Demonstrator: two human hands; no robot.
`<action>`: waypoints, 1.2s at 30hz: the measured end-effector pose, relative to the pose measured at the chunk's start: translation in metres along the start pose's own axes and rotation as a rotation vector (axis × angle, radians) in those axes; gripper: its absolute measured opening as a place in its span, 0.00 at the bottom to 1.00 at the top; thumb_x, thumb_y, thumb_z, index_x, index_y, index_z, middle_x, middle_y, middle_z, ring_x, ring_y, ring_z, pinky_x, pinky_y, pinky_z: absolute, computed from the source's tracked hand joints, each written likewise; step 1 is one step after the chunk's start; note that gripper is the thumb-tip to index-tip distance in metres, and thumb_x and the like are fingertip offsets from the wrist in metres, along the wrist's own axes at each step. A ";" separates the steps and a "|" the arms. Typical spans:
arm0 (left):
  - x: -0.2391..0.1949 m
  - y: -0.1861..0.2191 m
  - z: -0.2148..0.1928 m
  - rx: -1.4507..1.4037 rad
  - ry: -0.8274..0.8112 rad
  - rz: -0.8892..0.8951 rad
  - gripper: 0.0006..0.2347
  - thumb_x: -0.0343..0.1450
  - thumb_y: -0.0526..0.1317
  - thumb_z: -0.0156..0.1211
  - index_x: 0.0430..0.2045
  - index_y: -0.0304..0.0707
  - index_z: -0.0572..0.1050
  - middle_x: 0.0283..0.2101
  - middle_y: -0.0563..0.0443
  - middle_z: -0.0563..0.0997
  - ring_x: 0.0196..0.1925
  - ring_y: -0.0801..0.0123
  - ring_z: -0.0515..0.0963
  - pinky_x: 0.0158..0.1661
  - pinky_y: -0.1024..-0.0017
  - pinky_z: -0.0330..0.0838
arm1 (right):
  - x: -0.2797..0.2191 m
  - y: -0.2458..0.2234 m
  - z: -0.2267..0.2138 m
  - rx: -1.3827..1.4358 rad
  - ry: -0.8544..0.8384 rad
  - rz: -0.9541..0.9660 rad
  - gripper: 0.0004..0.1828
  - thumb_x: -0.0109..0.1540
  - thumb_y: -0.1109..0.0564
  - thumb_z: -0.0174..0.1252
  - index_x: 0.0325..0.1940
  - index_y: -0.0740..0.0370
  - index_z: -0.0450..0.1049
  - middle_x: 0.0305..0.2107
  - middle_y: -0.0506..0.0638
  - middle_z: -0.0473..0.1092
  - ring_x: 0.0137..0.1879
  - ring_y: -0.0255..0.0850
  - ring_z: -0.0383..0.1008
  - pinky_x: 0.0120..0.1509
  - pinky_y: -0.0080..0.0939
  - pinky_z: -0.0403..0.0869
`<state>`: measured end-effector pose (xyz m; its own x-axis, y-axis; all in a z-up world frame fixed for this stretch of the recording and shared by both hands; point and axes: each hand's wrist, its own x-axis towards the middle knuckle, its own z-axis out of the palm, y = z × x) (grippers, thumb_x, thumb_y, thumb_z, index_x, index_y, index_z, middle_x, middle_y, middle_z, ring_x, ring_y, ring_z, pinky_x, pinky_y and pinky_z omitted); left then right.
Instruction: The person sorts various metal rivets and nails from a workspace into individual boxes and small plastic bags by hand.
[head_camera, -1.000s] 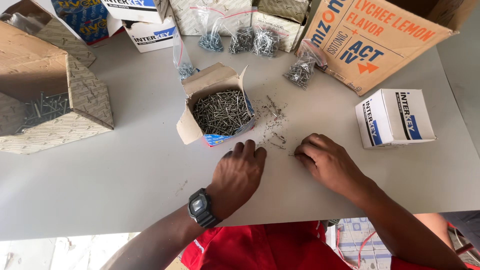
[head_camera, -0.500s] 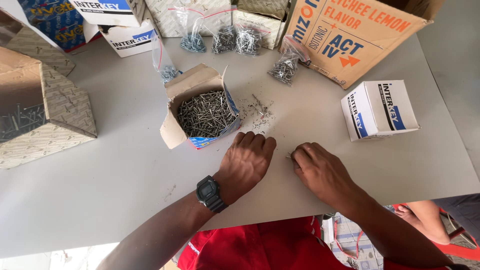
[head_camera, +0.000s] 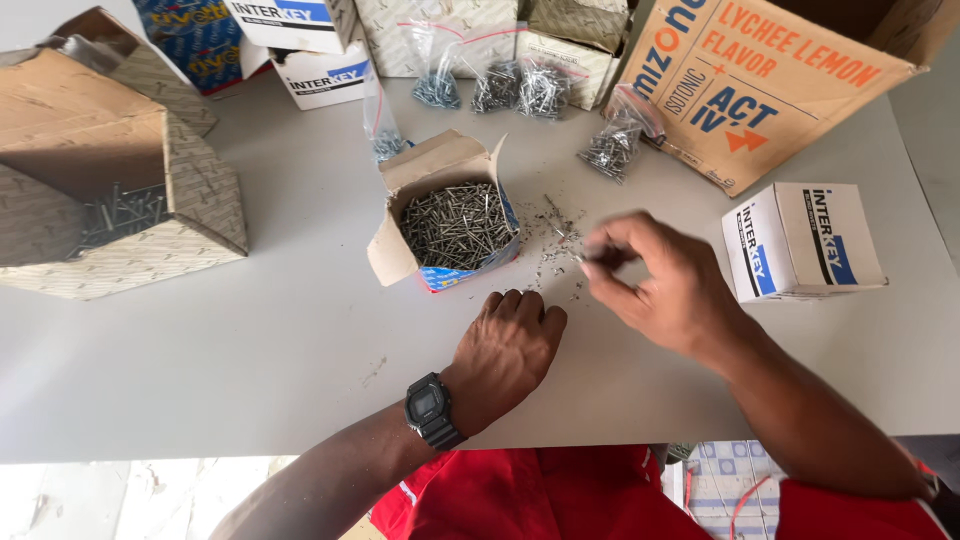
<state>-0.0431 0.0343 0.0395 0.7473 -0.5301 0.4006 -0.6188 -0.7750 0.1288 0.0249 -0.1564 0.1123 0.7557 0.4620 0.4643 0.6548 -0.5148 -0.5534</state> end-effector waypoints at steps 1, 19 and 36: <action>0.000 0.000 -0.001 0.000 -0.028 -0.020 0.07 0.71 0.30 0.50 0.22 0.39 0.70 0.23 0.49 0.68 0.24 0.57 0.75 0.33 0.63 0.68 | 0.019 -0.012 -0.002 0.082 0.070 -0.138 0.07 0.60 0.65 0.66 0.41 0.65 0.76 0.29 0.52 0.77 0.34 0.42 0.81 0.41 0.37 0.80; -0.010 -0.005 -0.009 -0.115 -0.080 -0.170 0.06 0.70 0.29 0.50 0.22 0.38 0.72 0.21 0.47 0.72 0.24 0.52 0.78 0.30 0.64 0.71 | 0.061 0.071 0.057 -0.311 -0.396 0.231 0.11 0.65 0.58 0.62 0.49 0.66 0.81 0.34 0.63 0.76 0.43 0.58 0.81 0.49 0.55 0.78; -0.027 -0.003 -0.009 0.115 -0.076 -0.136 0.06 0.73 0.33 0.50 0.24 0.40 0.69 0.24 0.48 0.70 0.26 0.55 0.76 0.32 0.64 0.68 | 0.060 0.065 0.039 -0.185 -0.448 0.182 0.09 0.68 0.65 0.53 0.49 0.75 0.74 0.32 0.64 0.72 0.33 0.52 0.77 0.35 0.46 0.77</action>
<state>-0.0635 0.0545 0.0364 0.8409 -0.4391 0.3163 -0.4824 -0.8731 0.0704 0.1123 -0.1340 0.0776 0.8028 0.5963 0.0076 0.5360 -0.7159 -0.4474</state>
